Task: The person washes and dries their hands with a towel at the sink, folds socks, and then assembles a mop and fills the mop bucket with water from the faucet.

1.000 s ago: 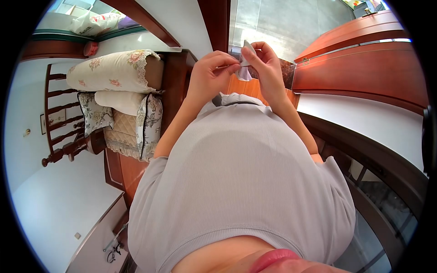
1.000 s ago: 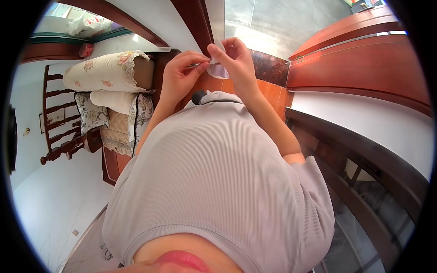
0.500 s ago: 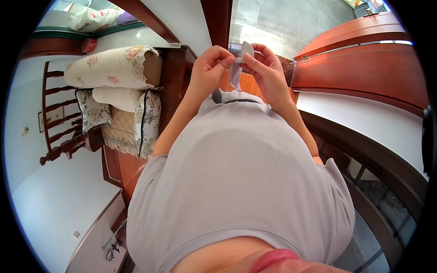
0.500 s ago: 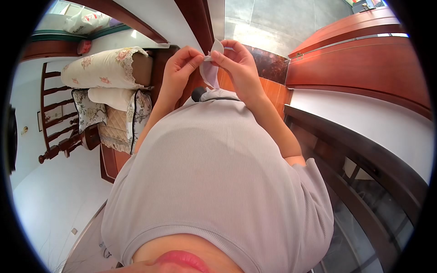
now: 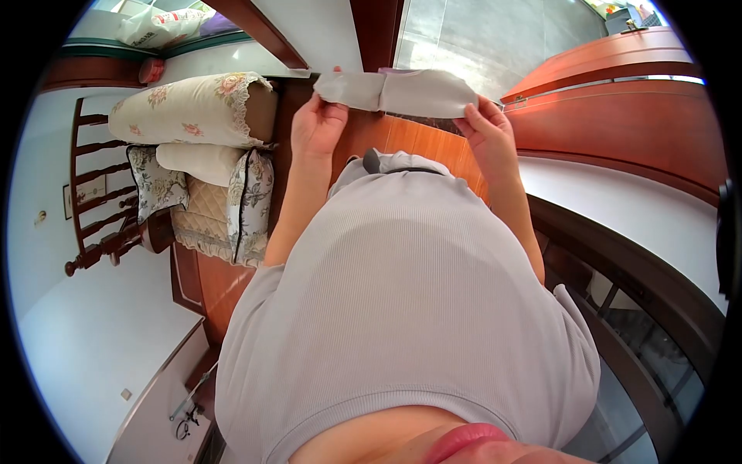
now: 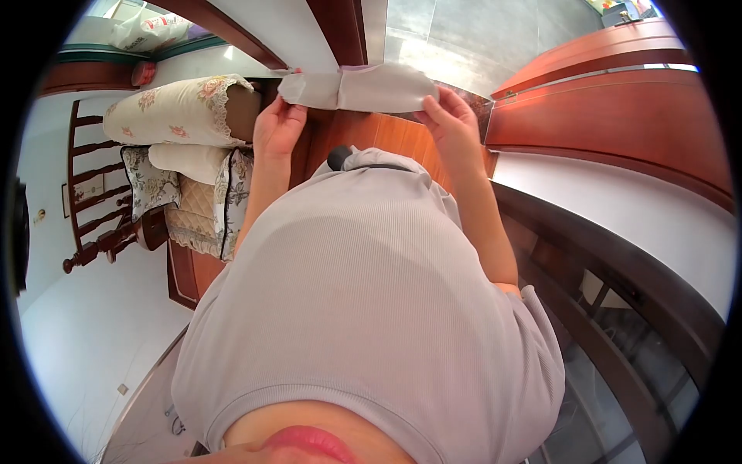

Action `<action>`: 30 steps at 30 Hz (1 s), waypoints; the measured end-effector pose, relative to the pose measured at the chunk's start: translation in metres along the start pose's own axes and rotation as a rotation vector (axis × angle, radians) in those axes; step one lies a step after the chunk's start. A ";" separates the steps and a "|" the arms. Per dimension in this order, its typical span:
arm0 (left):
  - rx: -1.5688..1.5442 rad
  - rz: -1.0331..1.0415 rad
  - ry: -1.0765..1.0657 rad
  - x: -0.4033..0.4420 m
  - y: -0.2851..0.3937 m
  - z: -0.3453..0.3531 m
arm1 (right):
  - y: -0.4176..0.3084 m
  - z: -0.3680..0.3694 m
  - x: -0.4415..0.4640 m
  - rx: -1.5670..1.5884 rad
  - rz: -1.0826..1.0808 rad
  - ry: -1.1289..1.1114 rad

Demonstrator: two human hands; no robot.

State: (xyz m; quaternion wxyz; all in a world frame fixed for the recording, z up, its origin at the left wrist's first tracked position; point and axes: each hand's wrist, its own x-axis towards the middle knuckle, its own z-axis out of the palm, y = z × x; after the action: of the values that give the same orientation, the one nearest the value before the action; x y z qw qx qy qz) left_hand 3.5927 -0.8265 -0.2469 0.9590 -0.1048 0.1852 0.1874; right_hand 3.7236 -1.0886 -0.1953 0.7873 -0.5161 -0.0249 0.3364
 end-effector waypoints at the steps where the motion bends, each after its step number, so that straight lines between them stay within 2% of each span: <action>1: -0.056 0.011 -0.036 0.002 0.009 -0.004 | -0.002 -0.008 0.001 0.028 -0.008 0.027; 4: -0.201 -0.001 -0.137 -0.001 0.026 -0.004 | -0.010 -0.033 0.003 0.092 -0.039 0.083; 6: -0.062 0.163 0.054 -0.010 0.022 0.012 | -0.020 -0.039 0.002 0.077 -0.012 0.070; 7: -0.061 0.160 0.054 -0.010 0.023 0.009 | -0.023 -0.040 0.002 0.079 0.004 0.058; 14: -0.069 0.052 -0.086 -0.016 0.021 -0.028 | -0.047 -0.029 0.015 0.167 -0.039 -0.045; 16: -0.068 -0.069 -0.100 -0.016 0.028 -0.046 | -0.058 -0.011 0.018 0.164 -0.099 -0.142; 17: -0.023 -0.142 -0.201 -0.014 0.031 -0.058 | -0.065 -0.003 0.019 0.161 -0.106 -0.145; 18: -0.024 -0.146 -0.209 -0.007 0.034 -0.068 | -0.072 0.005 0.021 0.143 -0.082 -0.206; 20: 0.307 0.090 0.509 -0.017 0.009 -0.038 | -0.084 0.020 0.025 0.121 -0.061 -0.266; 22: 0.412 0.055 0.433 -0.018 0.003 -0.033 | -0.095 0.034 0.030 -0.069 -0.041 -0.439; 24: 1.037 0.163 -0.052 -0.014 -0.017 -0.021 | -0.107 0.055 0.028 -0.200 -0.019 -0.460; 26: 1.486 0.218 -0.480 -0.013 -0.049 0.021 | -0.114 0.068 0.028 -0.332 0.012 -0.479; 27: 1.482 0.214 -0.485 -0.009 -0.060 0.030 | -0.117 0.071 0.032 -0.423 0.032 -0.549; 29: 1.900 0.269 -0.706 0.004 -0.076 0.041 | -0.126 0.074 0.037 -0.554 0.093 -0.654; 30: 1.898 0.272 -0.713 0.011 -0.082 0.040 | -0.133 0.075 0.038 -0.557 0.087 -0.652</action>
State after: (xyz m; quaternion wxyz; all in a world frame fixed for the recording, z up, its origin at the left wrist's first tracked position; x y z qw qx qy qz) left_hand 3.6473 -0.8866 -0.2045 0.6164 0.7816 -0.0284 0.0909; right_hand 3.7913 -1.0394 -0.0615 0.5537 -0.5763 -0.3404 0.4954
